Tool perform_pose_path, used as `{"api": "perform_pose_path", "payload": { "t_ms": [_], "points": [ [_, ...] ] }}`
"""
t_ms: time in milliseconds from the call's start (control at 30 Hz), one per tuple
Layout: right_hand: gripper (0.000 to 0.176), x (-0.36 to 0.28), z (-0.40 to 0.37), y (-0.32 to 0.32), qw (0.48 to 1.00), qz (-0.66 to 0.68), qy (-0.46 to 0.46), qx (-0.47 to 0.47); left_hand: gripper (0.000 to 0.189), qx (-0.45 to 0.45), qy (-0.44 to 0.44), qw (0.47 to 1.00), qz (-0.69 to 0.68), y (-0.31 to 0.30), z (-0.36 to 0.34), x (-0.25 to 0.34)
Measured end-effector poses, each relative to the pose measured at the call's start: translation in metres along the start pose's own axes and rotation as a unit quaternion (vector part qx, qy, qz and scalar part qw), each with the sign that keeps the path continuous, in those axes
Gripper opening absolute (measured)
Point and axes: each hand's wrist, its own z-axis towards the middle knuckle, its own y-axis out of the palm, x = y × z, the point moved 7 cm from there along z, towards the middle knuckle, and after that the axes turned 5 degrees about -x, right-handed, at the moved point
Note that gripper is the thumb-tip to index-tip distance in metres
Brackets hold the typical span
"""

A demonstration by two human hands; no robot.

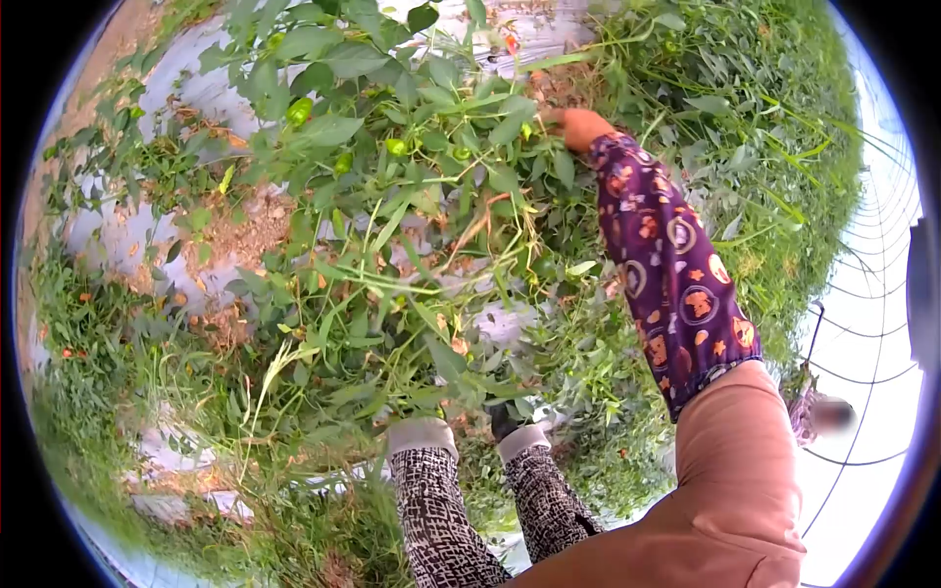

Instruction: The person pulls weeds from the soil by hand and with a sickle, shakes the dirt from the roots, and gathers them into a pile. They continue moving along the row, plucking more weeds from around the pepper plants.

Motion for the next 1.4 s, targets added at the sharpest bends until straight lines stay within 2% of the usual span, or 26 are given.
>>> {"api": "perform_pose_path", "payload": {
  "t_ms": [67, 100, 133, 200, 233, 300, 367, 433, 533, 600, 633, 667, 700, 733, 767, 800, 833, 900, 933, 967, 1067, 1100, 1133, 1233, 1333, 1400],
  "points": [
    [0.035, 0.036, -0.009, -0.035, 0.987, 0.119, 0.016, 0.105, 0.035, -0.065, 0.024, 0.996, -0.05, 0.008, 0.003, -0.006],
    [0.029, 0.041, -0.025, -0.054, 0.944, 0.246, -0.036, 0.215, 0.035, -0.071, 0.026, 0.996, -0.05, 0.013, 0.003, -0.008],
    [0.026, 0.038, -0.03, -0.064, 0.965, 0.134, -0.038, 0.22, 0.035, -0.061, 0.034, 0.996, -0.058, 0.012, 0.0, -0.01],
    [0.026, 0.009, -0.089, -0.081, 0.943, 0.176, 0.091, 0.267, 0.035, -0.057, 0.054, 0.994, -0.075, 0.024, 0.0, -0.007],
    [0.026, 0.001, -0.111, -0.073, 0.938, 0.161, 0.069, 0.298, 0.034, -0.096, 0.053, 0.988, -0.105, 0.027, -0.001, -0.009],
    [0.021, -0.018, -0.167, -0.064, 0.952, 0.089, 0.072, 0.283, 0.034, -0.156, 0.06, 0.972, -0.163, 0.034, 0.007, -0.014],
    [0.02, -0.04, -0.241, -0.075, 0.968, 0.053, 0.122, 0.213, 0.034, -0.132, 0.058, 0.977, -0.161, 0.03, 0.026, -0.022],
    [0.02, -0.061, -0.316, -0.09, 0.967, 0.051, 0.096, 0.23, 0.034, -0.076, 0.038, 0.986, -0.146, 0.022, 0.044, -0.025],
    [0.018, -0.114, -0.414, -0.115, 0.952, 0.066, 0.074, 0.289, 0.045, -0.118, 0.112, 0.986, -0.044, 0.04, -0.023, -0.009],
    [0.011, -0.177, -0.466, -0.124, 0.935, 0.102, 0.02, 0.338, 0.029, -0.097, 0.172, 0.96, -0.199, 0.078, -0.088, 0.012],
    [0.006, -0.215, -0.492, -0.13, 0.927, 0.112, 0.001, 0.359, 0.026, -0.134, 0.185, 0.966, -0.123, 0.055, -0.054, 0.0],
    [0.003, -0.246, -0.51, -0.125, 0.925, 0.182, -0.032, 0.331, 0.028, -0.123, 0.192, 0.962, -0.15, 0.066, -0.077, 0.005],
    [0.004, -0.295, -0.535, -0.128, 0.938, 0.092, -0.106, 0.318, 0.028, -0.138, 0.221, 0.955, -0.141, 0.073, -0.096, 0.01],
    [0.007, -0.327, -0.562, -0.127, 0.919, 0.192, -0.157, 0.305, 0.028, -0.151, 0.251, 0.947, -0.13, 0.076, -0.116, 0.012],
    [0.009, -0.368, -0.586, -0.119, 0.922, 0.18, -0.212, 0.271, 0.031, -0.153, 0.246, 0.95, -0.119, 0.075, -0.125, 0.01],
    [0.008, -0.4, -0.605, -0.114, 0.882, 0.342, -0.232, 0.226, 0.034, -0.154, 0.239, 0.953, -0.107, 0.072, -0.133, 0.004],
    [0.007, -0.446, -0.616, -0.093, 0.881, 0.343, -0.287, 0.153, 0.034, -0.19, 0.255, 0.942, -0.104, 0.069, -0.143, -0.001],
    [0.021, -0.52, -0.648, -0.063, 0.836, 0.359, -0.414, 0.029, 0.033, -0.196, 0.265, 0.938, -0.102, 0.047, -0.129, -0.014],
    [0.032, -0.544, -0.667, -0.048, 0.804, 0.364, -0.462, 0.09, 0.032, -0.203, 0.27, 0.936, -0.102, 0.04, -0.139, -0.016],
    [0.036, -0.57, -0.687, -0.026, 0.812, 0.286, -0.482, 0.163, 0.031, -0.212, 0.273, 0.933, -0.103, 0.032, -0.147, -0.019],
    [0.043, -0.592, -0.735, -0.017, 0.767, 0.255, -0.567, 0.158, 0.029, -0.224, 0.282, 0.927, -0.108, 0.005, -0.164, -0.032],
    [0.042, -0.606, -0.741, -0.001, 0.752, 0.239, -0.611, 0.067, 0.028, -0.227, 0.284, 0.925, -0.111, -0.004, -0.169, -0.039],
    [0.042, -0.608, -0.749, 0.009, 0.75, 0.24, -0.613, 0.067, 0.027, -0.229, 0.287, 0.923, -0.116, -0.016, -0.172, -0.044],
    [0.03, -0.581, -0.781, -0.005, 0.651, 0.335, -0.677, 0.078, 0.024, -0.243, 0.294, 0.914, -0.137, -0.059, -0.175, -0.059],
    [0.027, -0.55, -0.767, -0.002, 0.632, 0.376, -0.677, 0.022, 0.025, -0.144, 0.288, 0.936, -0.143, -0.11, -0.17, -0.078],
    [0.021, -0.485, -0.707, -0.001, 0.689, 0.447, -0.569, 0.046, 0.025, -0.085, 0.272, 0.947, -0.147, -0.147, -0.16, -0.095]
  ]
}}
